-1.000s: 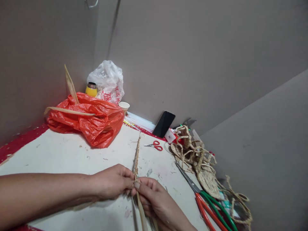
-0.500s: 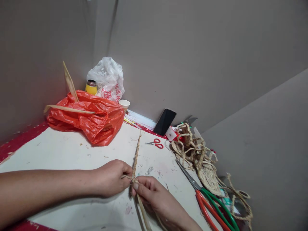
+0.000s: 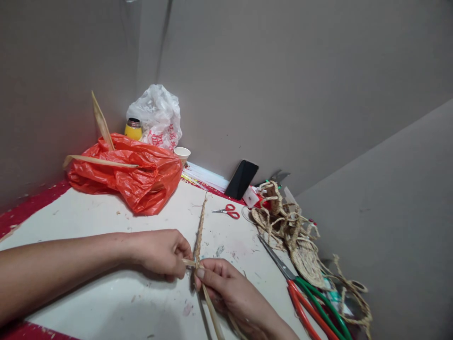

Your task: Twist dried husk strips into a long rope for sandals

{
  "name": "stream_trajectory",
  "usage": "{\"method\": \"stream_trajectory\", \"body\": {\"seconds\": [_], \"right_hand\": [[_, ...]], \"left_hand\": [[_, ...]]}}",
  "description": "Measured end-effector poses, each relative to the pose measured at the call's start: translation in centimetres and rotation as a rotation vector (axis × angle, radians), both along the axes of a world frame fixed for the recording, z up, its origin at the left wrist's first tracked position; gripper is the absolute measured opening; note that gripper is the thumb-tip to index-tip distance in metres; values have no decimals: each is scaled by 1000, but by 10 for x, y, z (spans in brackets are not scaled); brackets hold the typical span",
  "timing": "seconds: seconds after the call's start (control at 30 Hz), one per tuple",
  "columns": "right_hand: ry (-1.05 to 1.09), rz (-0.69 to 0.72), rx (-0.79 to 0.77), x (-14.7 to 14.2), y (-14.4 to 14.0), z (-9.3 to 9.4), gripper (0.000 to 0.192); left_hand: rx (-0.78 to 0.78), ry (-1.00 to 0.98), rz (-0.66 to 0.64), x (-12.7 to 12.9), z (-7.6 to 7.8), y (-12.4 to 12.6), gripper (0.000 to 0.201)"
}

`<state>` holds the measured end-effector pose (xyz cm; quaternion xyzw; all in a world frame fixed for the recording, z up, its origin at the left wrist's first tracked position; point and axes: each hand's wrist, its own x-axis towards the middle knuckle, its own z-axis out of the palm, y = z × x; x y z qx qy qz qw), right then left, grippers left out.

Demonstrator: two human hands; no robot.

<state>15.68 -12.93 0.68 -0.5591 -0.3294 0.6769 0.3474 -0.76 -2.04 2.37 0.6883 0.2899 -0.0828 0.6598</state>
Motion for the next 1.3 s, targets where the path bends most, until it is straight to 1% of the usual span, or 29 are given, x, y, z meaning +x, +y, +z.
{"method": "stream_trajectory", "body": {"seconds": [0.07, 0.13, 0.17, 0.23, 0.3, 0.37, 0.43, 0.53, 0.67, 0.8, 0.9, 1.0, 1.1, 1.23, 1.27, 1.3], "right_hand": [[15, -1, 3, -1, 0, -1, 39], [26, -2, 1, -1, 0, -1, 39], [24, -2, -2, -1, 0, -1, 39], [3, 3, -5, -1, -1, -1, 39], [-40, 20, 7, 0, -1, 0, 38], [-120, 60, 39, 2, -1, 1, 38], [-235, 116, 94, 3, 0, 3, 38], [-403, 181, 202, 2, 1, 5, 33], [-584, 200, 316, 0, -5, 6, 27], [-824, 197, 348, 3, -10, 12, 28], [-816, 150, 363, 3, -8, 21, 28], [-775, 140, 318, -5, -3, 27, 31], [-721, 138, 160, -21, 0, 29, 32], [-564, 40, -11, -44, -7, 24, 33], [-571, 24, -20, -50, -9, 21, 34], [-625, 12, 3, -56, -12, 19, 34]], "left_hand": [[-91, -54, 75, 5, -2, -2, 20], [-192, -87, 144, 10, -7, -6, 18], [-213, -92, 170, 12, -10, -8, 17], [-165, -99, 209, 14, -15, -11, 16], [-27, -119, 210, 13, -17, -12, 17], [108, -126, 167, 11, -16, -12, 19], [174, -105, 114, 10, -14, -12, 21], [194, -76, 69, 10, -12, -12, 22], [192, -104, 35, 12, -16, -13, 22], [222, -116, 53, 13, -19, -15, 22], [246, -103, 71, 14, -19, -16, 20], [253, -118, 95, 14, -23, -17, 19], [225, -151, 128, 15, -27, -17, 18], [124, -165, 185, 13, -23, -17, 16], [82, -158, 197, 13, -21, -17, 16], [27, -151, 205, 12, -19, -17, 16]]}}
